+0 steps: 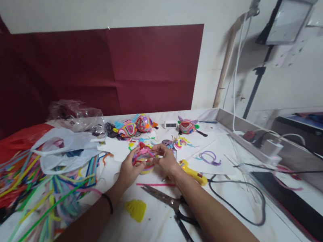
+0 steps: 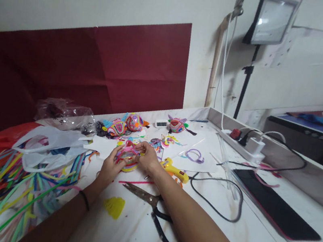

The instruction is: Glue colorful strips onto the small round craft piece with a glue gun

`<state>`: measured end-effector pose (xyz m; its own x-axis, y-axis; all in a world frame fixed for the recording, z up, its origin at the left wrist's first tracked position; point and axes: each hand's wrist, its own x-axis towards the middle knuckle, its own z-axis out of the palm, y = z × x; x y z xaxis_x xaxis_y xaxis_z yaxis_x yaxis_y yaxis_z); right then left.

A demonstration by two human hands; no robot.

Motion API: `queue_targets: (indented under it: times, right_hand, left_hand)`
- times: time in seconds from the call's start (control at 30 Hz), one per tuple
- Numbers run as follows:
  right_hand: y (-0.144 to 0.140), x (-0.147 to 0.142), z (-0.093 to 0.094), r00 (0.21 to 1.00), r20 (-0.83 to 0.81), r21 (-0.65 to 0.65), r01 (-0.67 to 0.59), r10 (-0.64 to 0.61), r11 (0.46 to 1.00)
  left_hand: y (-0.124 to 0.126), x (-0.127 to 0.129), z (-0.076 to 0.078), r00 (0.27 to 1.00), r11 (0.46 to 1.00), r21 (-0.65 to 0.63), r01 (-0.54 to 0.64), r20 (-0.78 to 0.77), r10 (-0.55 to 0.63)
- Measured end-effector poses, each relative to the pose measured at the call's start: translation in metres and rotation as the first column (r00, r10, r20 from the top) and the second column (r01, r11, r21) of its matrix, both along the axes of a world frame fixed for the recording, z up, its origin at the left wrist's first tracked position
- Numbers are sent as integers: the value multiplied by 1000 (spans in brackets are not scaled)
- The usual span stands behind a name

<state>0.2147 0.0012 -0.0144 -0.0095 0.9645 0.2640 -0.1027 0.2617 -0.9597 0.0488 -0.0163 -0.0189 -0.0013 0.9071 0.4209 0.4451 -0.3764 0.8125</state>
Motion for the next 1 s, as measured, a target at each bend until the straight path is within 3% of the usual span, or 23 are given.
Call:
queue_targets:
  times: [1.0]
  right_hand:
    - [0,0,2,1000,8,-21,9,-9,1000]
  left_hand:
    - [1,2,0,997,997,-64,34,75,-29]
